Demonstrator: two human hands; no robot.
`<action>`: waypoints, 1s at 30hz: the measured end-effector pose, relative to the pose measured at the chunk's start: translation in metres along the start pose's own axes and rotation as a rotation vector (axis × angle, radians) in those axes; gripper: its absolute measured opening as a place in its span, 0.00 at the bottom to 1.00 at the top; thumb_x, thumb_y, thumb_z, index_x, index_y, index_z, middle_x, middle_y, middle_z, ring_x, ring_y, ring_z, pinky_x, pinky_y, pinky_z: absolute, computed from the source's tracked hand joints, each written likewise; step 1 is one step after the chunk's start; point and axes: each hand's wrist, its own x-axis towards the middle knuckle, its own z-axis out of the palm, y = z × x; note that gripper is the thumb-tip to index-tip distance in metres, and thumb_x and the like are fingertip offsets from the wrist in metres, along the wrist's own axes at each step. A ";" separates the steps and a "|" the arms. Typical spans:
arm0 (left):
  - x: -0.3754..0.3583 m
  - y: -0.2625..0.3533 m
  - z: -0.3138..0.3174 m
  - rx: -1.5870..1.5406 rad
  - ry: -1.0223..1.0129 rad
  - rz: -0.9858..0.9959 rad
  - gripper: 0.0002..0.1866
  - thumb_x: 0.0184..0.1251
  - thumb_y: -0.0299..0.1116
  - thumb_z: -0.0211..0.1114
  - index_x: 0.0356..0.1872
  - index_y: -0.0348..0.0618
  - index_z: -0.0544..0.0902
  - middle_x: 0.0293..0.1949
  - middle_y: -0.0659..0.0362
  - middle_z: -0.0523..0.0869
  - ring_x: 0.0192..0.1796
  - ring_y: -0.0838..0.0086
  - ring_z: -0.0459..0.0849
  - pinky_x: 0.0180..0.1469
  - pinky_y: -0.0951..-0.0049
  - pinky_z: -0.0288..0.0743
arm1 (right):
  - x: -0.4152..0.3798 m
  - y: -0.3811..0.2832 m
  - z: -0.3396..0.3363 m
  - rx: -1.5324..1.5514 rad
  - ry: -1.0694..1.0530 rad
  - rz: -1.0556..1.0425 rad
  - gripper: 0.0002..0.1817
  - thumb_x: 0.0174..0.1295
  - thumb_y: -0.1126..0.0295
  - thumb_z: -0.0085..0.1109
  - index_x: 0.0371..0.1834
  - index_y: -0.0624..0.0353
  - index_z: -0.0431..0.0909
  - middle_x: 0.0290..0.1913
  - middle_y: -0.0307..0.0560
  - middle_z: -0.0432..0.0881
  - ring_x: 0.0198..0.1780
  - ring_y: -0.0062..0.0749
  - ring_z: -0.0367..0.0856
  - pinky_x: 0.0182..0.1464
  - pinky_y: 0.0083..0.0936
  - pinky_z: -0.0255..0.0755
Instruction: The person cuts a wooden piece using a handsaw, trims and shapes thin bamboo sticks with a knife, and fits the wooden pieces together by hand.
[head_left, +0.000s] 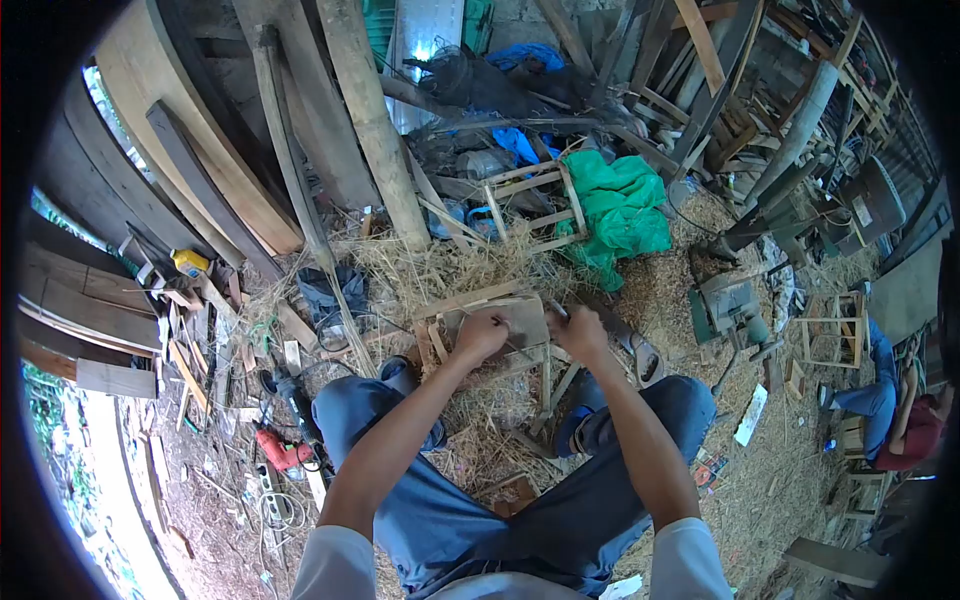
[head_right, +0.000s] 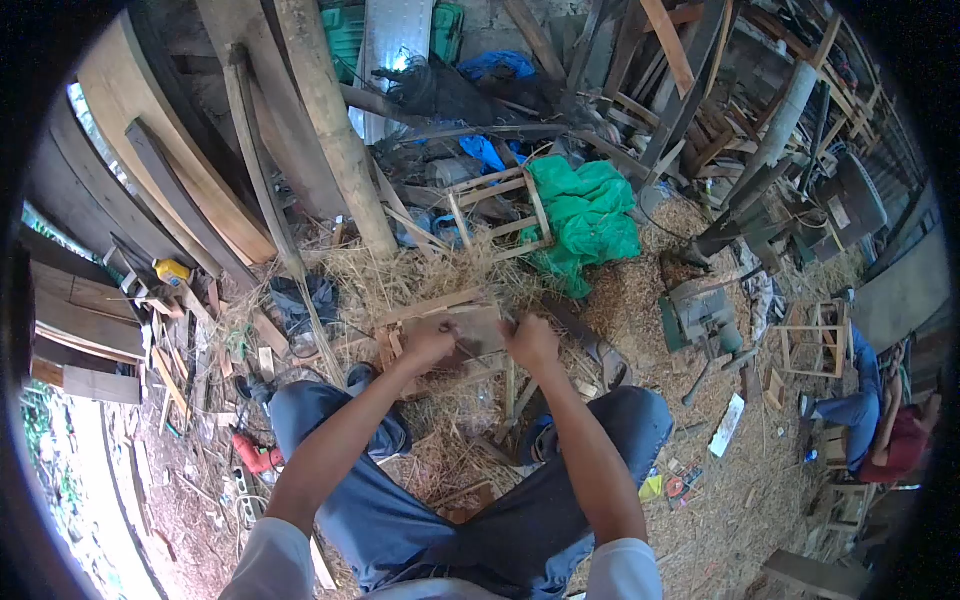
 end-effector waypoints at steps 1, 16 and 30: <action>-0.002 -0.003 0.005 0.071 0.000 -0.003 0.08 0.58 0.27 0.59 0.36 0.37 0.82 0.26 0.56 0.83 0.25 0.75 0.80 0.27 0.73 0.75 | -0.002 0.010 0.009 -0.255 -0.007 0.040 0.19 0.55 0.55 0.65 0.27 0.64 0.82 0.29 0.60 0.82 0.32 0.52 0.83 0.34 0.42 0.75; 0.010 -0.059 0.022 0.199 -0.090 -0.090 0.07 0.54 0.29 0.64 0.32 0.37 0.81 0.25 0.54 0.83 0.29 0.71 0.80 0.32 0.69 0.73 | 0.009 0.062 0.071 0.109 -0.321 0.190 0.15 0.54 0.59 0.66 0.30 0.62 0.86 0.22 0.47 0.83 0.23 0.28 0.79 0.30 0.29 0.73; 0.016 -0.014 0.018 -0.172 -0.166 -0.073 0.13 0.66 0.36 0.60 0.44 0.38 0.81 0.32 0.57 0.83 0.33 0.73 0.81 0.37 0.71 0.75 | 0.004 0.026 0.022 0.498 -0.286 0.316 0.09 0.58 0.68 0.63 0.39 0.60 0.85 0.31 0.40 0.84 0.28 0.24 0.74 0.31 0.27 0.69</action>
